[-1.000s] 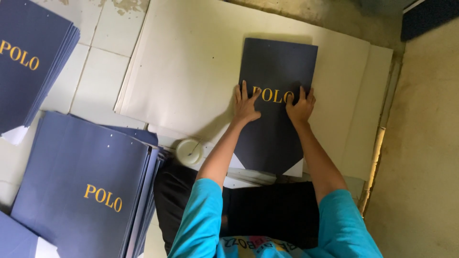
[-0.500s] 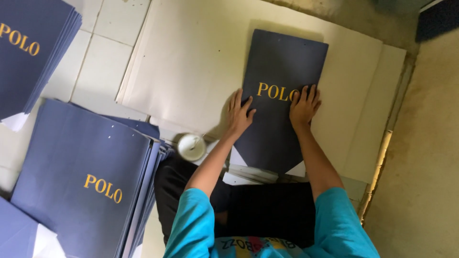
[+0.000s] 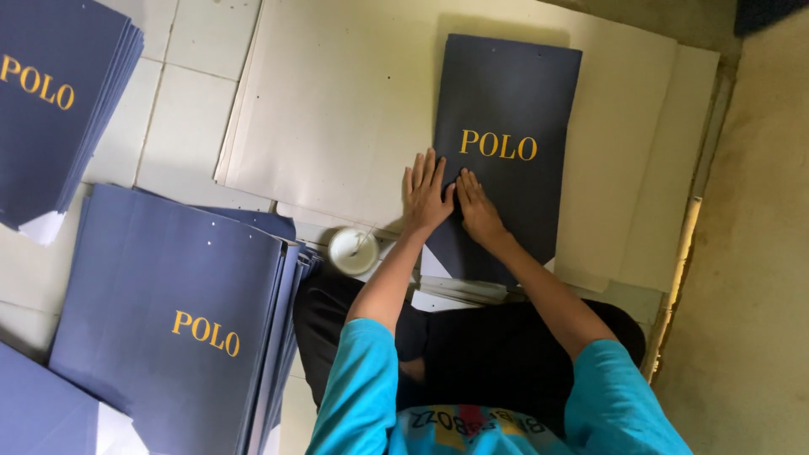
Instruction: The person sits on the floor and assembles blue paper bags with gold lettering. They fold the flat bag pieces, apply glue from a small container to the edges, and press the sides together to form the bag shape. The person repeats this process for multiple bags.
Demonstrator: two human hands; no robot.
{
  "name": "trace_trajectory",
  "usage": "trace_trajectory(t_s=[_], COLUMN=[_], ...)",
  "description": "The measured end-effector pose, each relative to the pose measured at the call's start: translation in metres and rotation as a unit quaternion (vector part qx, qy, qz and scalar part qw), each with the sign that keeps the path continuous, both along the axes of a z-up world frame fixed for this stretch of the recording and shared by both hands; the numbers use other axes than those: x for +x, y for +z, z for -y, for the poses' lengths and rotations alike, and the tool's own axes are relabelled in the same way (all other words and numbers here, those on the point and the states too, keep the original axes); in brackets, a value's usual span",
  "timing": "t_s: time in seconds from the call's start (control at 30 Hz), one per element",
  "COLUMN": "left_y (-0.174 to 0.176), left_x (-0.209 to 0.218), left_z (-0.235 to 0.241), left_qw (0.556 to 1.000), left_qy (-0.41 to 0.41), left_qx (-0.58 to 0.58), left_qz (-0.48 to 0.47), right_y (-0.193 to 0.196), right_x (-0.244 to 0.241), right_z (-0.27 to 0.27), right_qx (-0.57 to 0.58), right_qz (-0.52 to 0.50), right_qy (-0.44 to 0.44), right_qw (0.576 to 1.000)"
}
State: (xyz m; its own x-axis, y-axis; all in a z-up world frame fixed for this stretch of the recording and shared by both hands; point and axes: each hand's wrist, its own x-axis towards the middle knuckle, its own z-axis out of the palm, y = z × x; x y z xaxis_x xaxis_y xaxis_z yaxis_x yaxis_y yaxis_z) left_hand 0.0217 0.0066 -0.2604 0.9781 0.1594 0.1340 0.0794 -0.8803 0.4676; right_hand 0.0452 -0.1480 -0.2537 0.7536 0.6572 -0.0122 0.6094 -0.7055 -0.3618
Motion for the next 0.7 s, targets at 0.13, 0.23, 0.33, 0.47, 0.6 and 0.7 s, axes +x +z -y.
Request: trace_trajectory(t_s=[0.13,0.23,0.33,0.47,0.6,0.7], left_y=[-0.009,-0.014,-0.01,0.003,0.004,0.012], left_x=[0.003,0.003,0.004,0.004,0.007,0.011], left_z=[-0.004,-0.003,-0.003,-0.004,-0.01,-0.017], left_qw=[1.0,1.0,0.999,0.997,0.999,0.998], left_qy=[-0.015,-0.012,-0.018,-0.025,-0.039,-0.047], left_qx=[-0.026,-0.013,-0.047,-0.057,-0.033,0.013], left_qz=[0.007,0.004,-0.012,-0.041,-0.009,0.043], right_y=[-0.014,-0.042,-0.037,-0.08,-0.063,-0.046], right_x=[0.028,0.067,0.103,0.172,0.236,0.269], right_z=[-0.008,-0.015,-0.026,-0.03,-0.035,-0.04], right_qx=[-0.043,-0.025,-0.014,-0.036,-0.035,-0.054], right_qz=[0.129,0.197,0.216,0.212,0.121,0.055], right_qy=[0.006,0.012,-0.011,-0.035,-0.026,-0.025], right_qw=[0.991,0.98,0.976,0.976,0.992,0.997])
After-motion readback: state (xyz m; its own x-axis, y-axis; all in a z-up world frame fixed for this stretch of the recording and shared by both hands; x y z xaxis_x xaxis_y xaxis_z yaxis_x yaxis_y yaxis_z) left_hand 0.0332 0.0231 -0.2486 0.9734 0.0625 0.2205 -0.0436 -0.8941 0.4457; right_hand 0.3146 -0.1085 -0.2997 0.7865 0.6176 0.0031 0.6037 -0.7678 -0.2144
